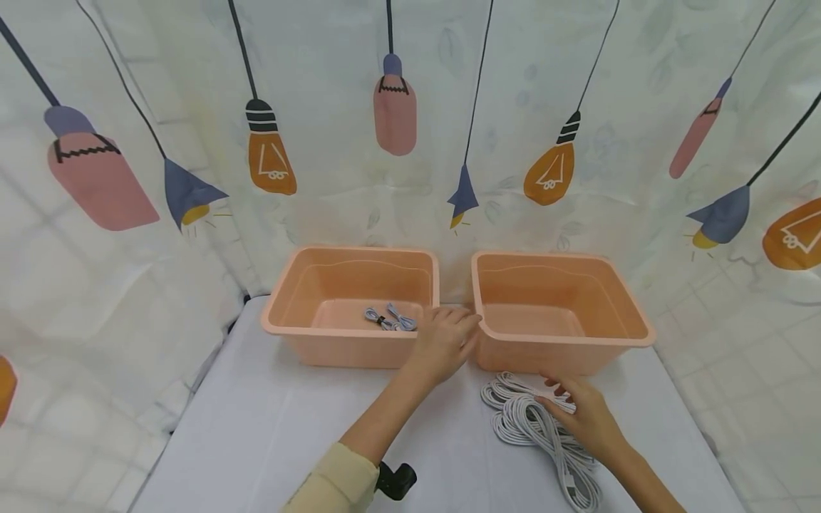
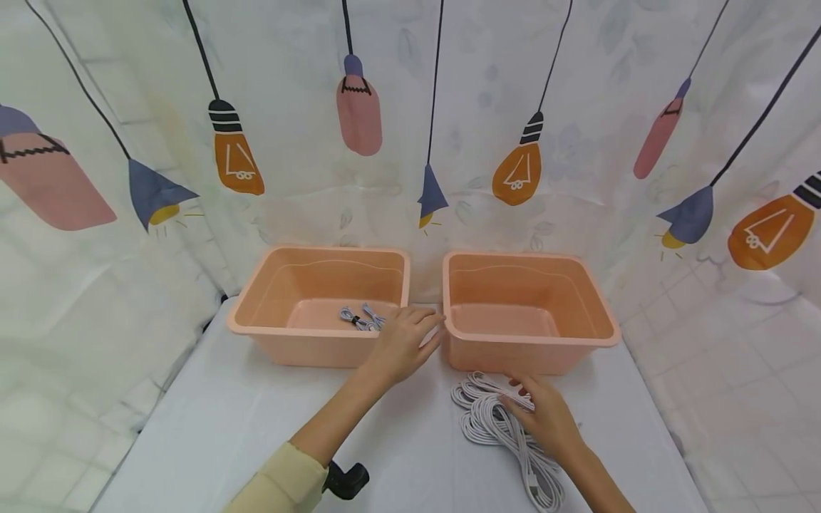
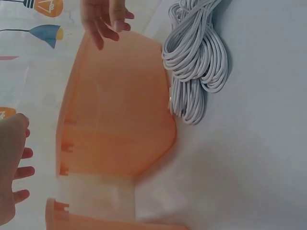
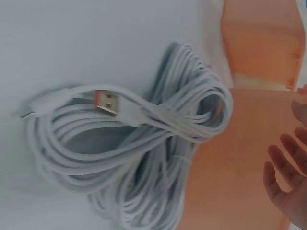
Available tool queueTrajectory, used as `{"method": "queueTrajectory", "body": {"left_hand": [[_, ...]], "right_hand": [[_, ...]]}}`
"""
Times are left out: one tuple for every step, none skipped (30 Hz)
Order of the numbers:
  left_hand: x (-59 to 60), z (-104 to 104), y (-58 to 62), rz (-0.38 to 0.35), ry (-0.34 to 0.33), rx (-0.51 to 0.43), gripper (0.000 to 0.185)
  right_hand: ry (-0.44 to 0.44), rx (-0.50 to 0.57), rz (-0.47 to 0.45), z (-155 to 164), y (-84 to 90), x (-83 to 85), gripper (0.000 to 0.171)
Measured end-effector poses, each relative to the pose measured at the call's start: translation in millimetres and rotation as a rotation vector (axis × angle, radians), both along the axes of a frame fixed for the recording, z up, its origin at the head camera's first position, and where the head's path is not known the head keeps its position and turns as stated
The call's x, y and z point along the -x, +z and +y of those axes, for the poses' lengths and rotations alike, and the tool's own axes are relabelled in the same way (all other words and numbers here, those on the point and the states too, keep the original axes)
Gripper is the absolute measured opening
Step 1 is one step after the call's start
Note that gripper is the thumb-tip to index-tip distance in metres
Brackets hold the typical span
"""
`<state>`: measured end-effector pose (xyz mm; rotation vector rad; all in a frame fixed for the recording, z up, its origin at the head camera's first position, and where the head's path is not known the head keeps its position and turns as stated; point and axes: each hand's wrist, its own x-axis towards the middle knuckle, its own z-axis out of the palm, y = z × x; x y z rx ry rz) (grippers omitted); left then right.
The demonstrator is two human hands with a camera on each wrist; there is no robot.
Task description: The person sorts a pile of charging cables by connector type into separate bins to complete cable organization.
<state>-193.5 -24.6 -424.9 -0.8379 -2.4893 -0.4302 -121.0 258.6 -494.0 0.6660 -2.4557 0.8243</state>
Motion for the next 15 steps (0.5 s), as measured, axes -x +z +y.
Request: {"method": "queueTrajectory", "body": {"left_hand": [[0.2, 1.7, -1.0, 0.005, -0.002, 0.008, 0.024], [0.3, 3.2, -1.9, 0.014, -0.003, 0.019, 0.024], [0.4, 4.7, -3.0, 0.019, -0.005, 0.028, 0.024], [0.6, 6.3, -4.3, 0.021, -0.008, 0.034, 0.024], [0.8, 7.8, -5.9, 0.026, -0.008, 0.042, 0.024], [0.9, 9.2, -7.5, 0.027, -0.008, 0.05, 0.024], [0.6, 10.6, -8.5, 0.026, -0.006, 0.057, 0.024], [0.5, 12.0, -10.1, 0.018, -0.006, 0.063, 0.024], [0.4, 13.5, -11.4, 0.014, -0.005, 0.072, 0.025], [0.3, 14.8, -12.8, 0.015, -0.003, 0.081, 0.025], [0.2, 16.1, -14.2, 0.02, 0.001, 0.092, 0.025], [-0.1, 17.3, -15.0, 0.027, 0.002, 0.099, 0.025], [-0.3, 18.4, -15.7, 0.036, 0.005, 0.109, 0.025], [-0.5, 19.4, -16.6, 0.046, 0.009, 0.114, 0.025], [-0.7, 20.3, -17.3, 0.06, 0.015, 0.122, 0.025]], "right_hand": [[0.001, -0.001, -0.002, 1.2, -3.7, -0.8, 0.057], [0.0, 0.001, -0.01, 2.3, -7.2, -1.8, 0.057], [-0.002, 0.002, -0.017, 3.4, -10.8, -2.7, 0.057], [-0.002, 0.003, -0.027, 4.5, -14.2, -3.8, 0.057], [-0.006, 0.003, -0.04, 5.5, -17.4, -5.2, 0.057], [-0.008, 0.004, -0.057, 6.8, -21.0, -6.4, 0.057], [-0.012, 0.005, -0.075, 7.6, -23.9, -7.7, 0.056], [-0.02, 0.002, -0.094, 8.3, -26.6, -9.3, 0.055], [-0.029, -0.002, -0.113, 9.0, -29.2, -10.9, 0.055], [-0.038, -0.007, -0.132, 9.5, -31.5, -12.3, 0.055], [-0.049, -0.011, -0.151, 9.9, -33.6, -13.9, 0.055], [-0.059, -0.015, -0.171, 10.5, -35.6, -15.4, 0.054], [-0.073, -0.019, -0.193, 10.5, -36.9, -17.2, 0.054], [-0.088, -0.024, -0.218, 10.9, -38.5, -18.7, 0.054], [-0.102, -0.026, -0.243, 11.2, -39.8, -20.1, 0.055]]}}
